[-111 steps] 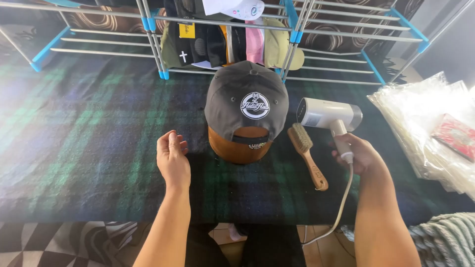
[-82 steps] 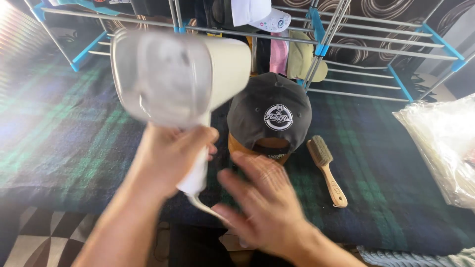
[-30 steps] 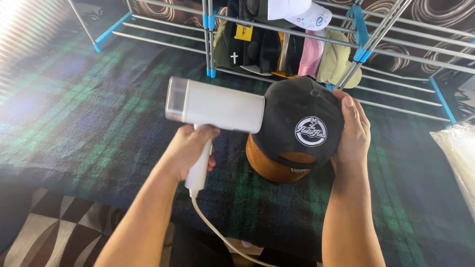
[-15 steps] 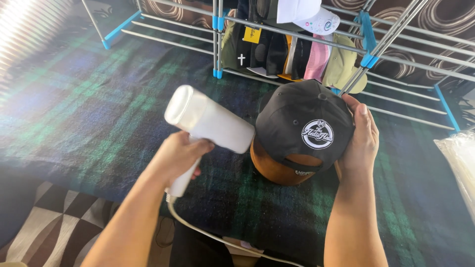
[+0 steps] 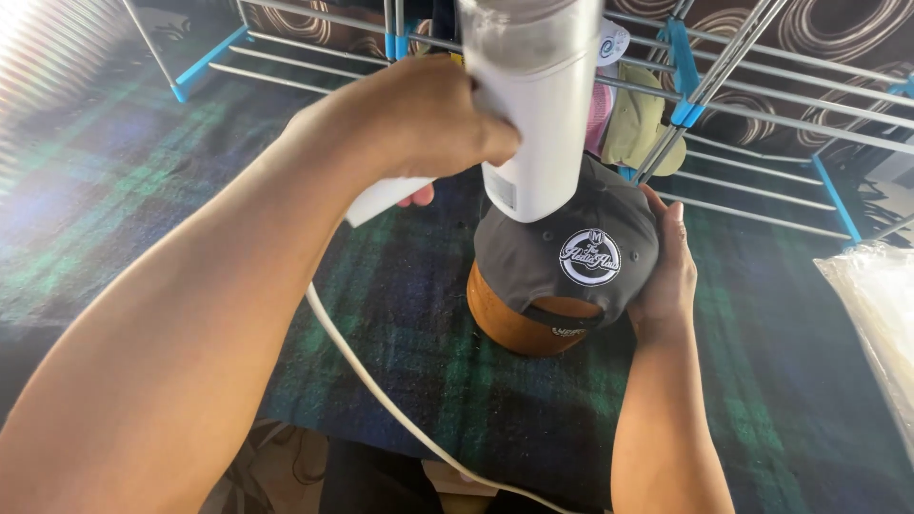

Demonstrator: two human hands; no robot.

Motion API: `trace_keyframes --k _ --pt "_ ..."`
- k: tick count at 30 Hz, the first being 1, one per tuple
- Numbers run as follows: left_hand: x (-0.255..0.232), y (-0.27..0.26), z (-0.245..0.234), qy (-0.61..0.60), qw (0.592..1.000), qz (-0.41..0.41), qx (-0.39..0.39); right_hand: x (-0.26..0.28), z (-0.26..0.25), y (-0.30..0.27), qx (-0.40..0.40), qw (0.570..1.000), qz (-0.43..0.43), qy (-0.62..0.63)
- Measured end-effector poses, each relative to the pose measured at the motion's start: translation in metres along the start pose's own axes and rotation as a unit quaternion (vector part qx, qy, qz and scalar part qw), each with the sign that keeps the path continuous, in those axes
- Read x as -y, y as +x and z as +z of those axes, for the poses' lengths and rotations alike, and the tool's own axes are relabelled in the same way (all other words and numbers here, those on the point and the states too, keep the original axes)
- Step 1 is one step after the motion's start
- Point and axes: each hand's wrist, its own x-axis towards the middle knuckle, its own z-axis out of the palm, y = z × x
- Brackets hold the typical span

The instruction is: Using a handheld steamer and a wooden brush to finish and smooth a baseball cap mounted on a wooden head form.

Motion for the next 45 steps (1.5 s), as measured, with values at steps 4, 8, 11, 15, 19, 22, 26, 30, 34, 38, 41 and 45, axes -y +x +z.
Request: trace_keyframes --k 4,8,11,15,19,22,26,30,34,38,41,45 --pt "-0.006 0.02 -0.006 0.006 1.0 -0.011 0.005 0.006 0.004 -0.006 -0.013 0.999 0.019 -0.03" --pt "0.008 0.037 -0.01 -0.038 0.998 -0.053 0.019 -0.011 -0.005 0.01 0.017 1.0 0.011 0.018" --pt "0.043 0.052 0.0 -0.097 0.991 -0.083 0.036 -0.014 -0.004 0.011 0.014 0.999 0.024 0.036" --pt "0.114 0.077 0.052 -0.358 0.933 -0.039 -0.029 -0.034 -0.014 0.02 0.085 0.992 -0.061 0.07" --pt "0.157 0.087 0.116 -0.475 0.877 -0.059 -0.03 -0.05 -0.025 0.042 0.093 0.986 -0.045 0.128" --pt "0.174 0.087 0.157 -0.559 0.825 -0.075 -0.037 -0.053 -0.031 0.048 0.113 0.984 -0.051 0.129" --pt "0.189 0.074 0.186 -0.585 0.805 -0.089 -0.048 -0.05 -0.027 0.04 0.106 0.987 -0.054 0.105" --pt "0.196 0.053 0.177 -0.527 0.84 -0.116 -0.065 -0.054 -0.032 0.041 0.099 0.989 -0.054 0.099" --pt "0.146 0.014 0.1 -0.413 0.898 -0.11 -0.105 -0.052 -0.032 0.042 0.103 0.989 -0.067 0.077" --pt "0.058 -0.02 0.026 -0.163 0.981 -0.091 -0.054 -0.03 -0.016 0.026 0.054 0.997 -0.034 0.044" --pt "0.004 -0.032 0.002 0.016 0.999 -0.047 -0.021 -0.018 -0.008 0.015 0.014 1.0 0.004 0.022" --pt "-0.036 -0.023 0.001 0.133 0.991 0.01 -0.001 -0.016 -0.009 0.015 0.004 0.999 0.026 0.034"
